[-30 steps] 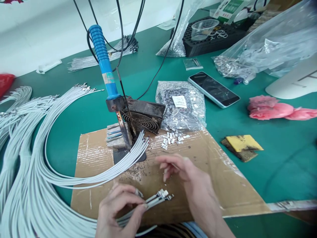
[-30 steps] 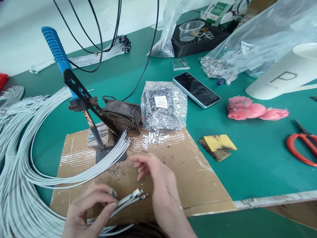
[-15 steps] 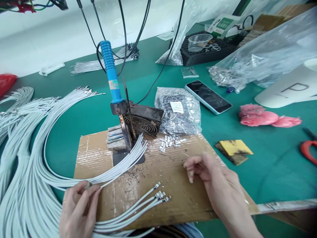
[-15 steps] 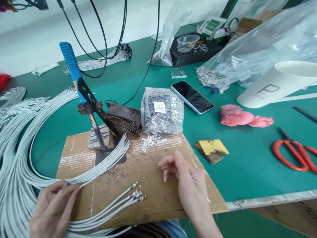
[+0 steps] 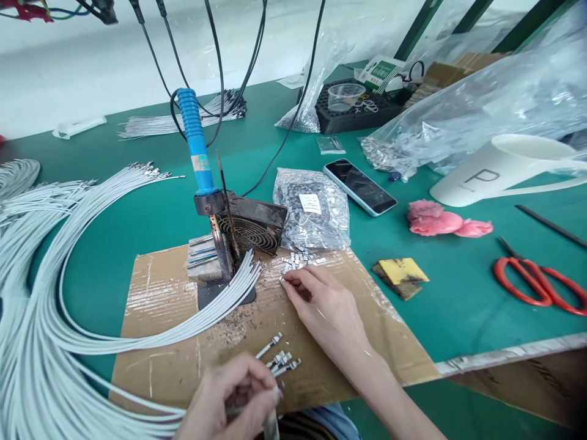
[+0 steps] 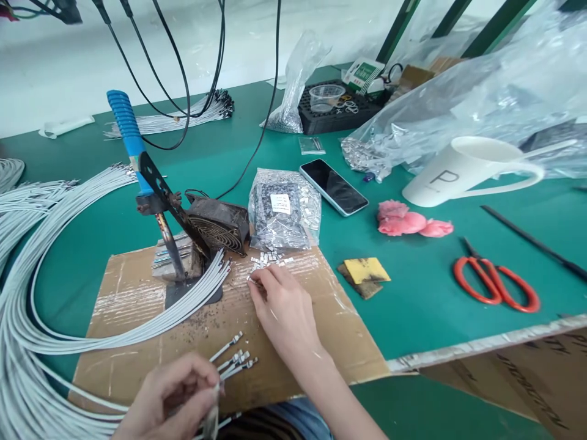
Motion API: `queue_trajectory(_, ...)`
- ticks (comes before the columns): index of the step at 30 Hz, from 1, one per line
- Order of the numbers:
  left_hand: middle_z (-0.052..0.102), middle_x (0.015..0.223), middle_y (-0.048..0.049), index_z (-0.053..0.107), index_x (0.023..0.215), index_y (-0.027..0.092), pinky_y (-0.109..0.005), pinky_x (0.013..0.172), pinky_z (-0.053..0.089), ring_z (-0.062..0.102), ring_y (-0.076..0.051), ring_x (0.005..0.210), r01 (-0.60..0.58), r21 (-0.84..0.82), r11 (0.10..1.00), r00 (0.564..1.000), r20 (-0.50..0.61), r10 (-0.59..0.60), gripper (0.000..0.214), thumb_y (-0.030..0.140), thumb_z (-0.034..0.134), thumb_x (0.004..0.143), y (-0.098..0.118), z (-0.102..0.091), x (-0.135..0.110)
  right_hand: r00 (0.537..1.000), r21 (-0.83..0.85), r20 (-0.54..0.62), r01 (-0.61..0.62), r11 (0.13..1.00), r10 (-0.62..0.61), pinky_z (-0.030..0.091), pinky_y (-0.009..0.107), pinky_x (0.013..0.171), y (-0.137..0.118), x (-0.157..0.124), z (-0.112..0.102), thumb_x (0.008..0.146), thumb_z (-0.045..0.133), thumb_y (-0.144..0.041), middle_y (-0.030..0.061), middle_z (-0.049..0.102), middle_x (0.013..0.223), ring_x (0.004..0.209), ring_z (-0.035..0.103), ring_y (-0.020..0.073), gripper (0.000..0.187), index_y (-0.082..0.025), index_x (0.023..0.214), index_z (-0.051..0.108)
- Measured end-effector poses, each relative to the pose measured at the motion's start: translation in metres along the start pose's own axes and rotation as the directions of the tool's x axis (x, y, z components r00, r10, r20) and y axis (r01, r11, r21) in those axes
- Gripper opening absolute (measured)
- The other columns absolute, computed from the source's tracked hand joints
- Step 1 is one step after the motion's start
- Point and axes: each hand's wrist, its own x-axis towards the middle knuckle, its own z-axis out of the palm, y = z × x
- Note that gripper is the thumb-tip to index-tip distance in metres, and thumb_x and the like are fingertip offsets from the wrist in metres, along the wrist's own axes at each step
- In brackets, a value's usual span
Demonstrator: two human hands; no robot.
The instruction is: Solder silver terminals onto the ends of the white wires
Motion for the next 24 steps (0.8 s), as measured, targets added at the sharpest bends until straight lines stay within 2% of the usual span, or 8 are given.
queue_trajectory(3,0.048,0.057,0.0074,0.067,0.080,0.017,-0.017,0.041,0.015,0.027,-0.004,0.044,0.060,-0.217,0.974,0.994,-0.072,-0.077,0.045,0.060,0.076,0.081,0.007,0.001,0.015,0.999,-0.005,0.000,0.048,0.999,-0.048,0.055,0.033,0.067,0.003,-0.010,-0.004,0.095,0.057,-0.021,0.0061,0.072,0.088,0.075,0.067,0.0213,0.014,-0.021,0.089,0.070)
queue_trajectory(6,0.051,0.060,0.0076,0.067,0.081,0.016,-0.016,0.042,0.012,0.023,-0.002,0.044,0.057,-0.339,0.939,0.980,-0.161,-0.117,0.045,0.058,0.082,0.077,0.011,-0.003,0.020,0.997,0.017,-0.008,0.075,0.997,-0.075,0.057,0.031,0.065,0.006,-0.020,-0.007,0.097,0.057,-0.022,0.0063,0.071,0.090,0.076,0.067,0.0207,0.012,-0.022,0.091,0.068)
queue_trajectory(10,0.055,0.061,0.0059,0.074,0.086,0.017,-0.015,0.043,0.011,0.023,-0.001,0.045,0.039,-0.379,0.925,0.973,-0.197,-0.121,0.041,0.055,0.085,0.076,0.012,-0.003,0.019,0.997,0.035,-0.019,0.071,0.997,-0.071,0.056,0.035,0.068,0.008,-0.021,-0.004,0.097,0.060,-0.024,0.0068,0.071,0.093,0.078,0.067,0.0223,0.009,-0.021,0.095,0.069)
queue_trajectory(14,0.053,0.061,0.0060,0.079,0.094,0.020,-0.015,0.043,0.008,0.021,0.001,0.044,0.060,-0.393,0.917,0.969,-0.197,-0.148,0.037,0.052,0.086,0.077,0.012,-0.003,0.017,0.998,0.076,-0.013,0.056,0.996,-0.055,0.055,0.038,0.074,0.007,-0.018,-0.001,0.095,0.061,-0.024,0.0070,0.072,0.091,0.085,0.067,0.0253,0.012,-0.022,0.086,0.069)
queue_trajectory(20,0.056,0.062,0.0047,0.078,0.108,0.018,-0.016,0.043,0.008,0.020,0.002,0.041,0.049,-0.390,0.919,0.977,-0.172,-0.125,0.048,0.055,0.083,0.078,0.016,-0.005,0.014,0.992,0.227,-0.024,-0.113,0.967,0.122,0.057,0.030,0.065,-0.001,-0.030,-0.003,0.097,0.063,-0.030,0.0026,0.074,0.079,0.066,0.069,0.0184,0.011,-0.022,0.092,0.069)
queue_trajectory(24,0.061,0.063,0.0048,0.070,0.088,0.016,-0.013,0.040,0.009,0.021,0.004,0.038,0.056,-0.439,0.897,0.973,-0.179,-0.149,0.044,0.054,0.086,0.075,0.020,-0.007,0.015,0.982,0.355,0.041,-0.188,0.916,0.186,0.055,0.026,0.058,-0.016,-0.038,0.000,0.093,0.068,-0.032,0.0001,0.073,0.073,0.061,0.067,0.0168,0.012,-0.023,0.087,0.074)
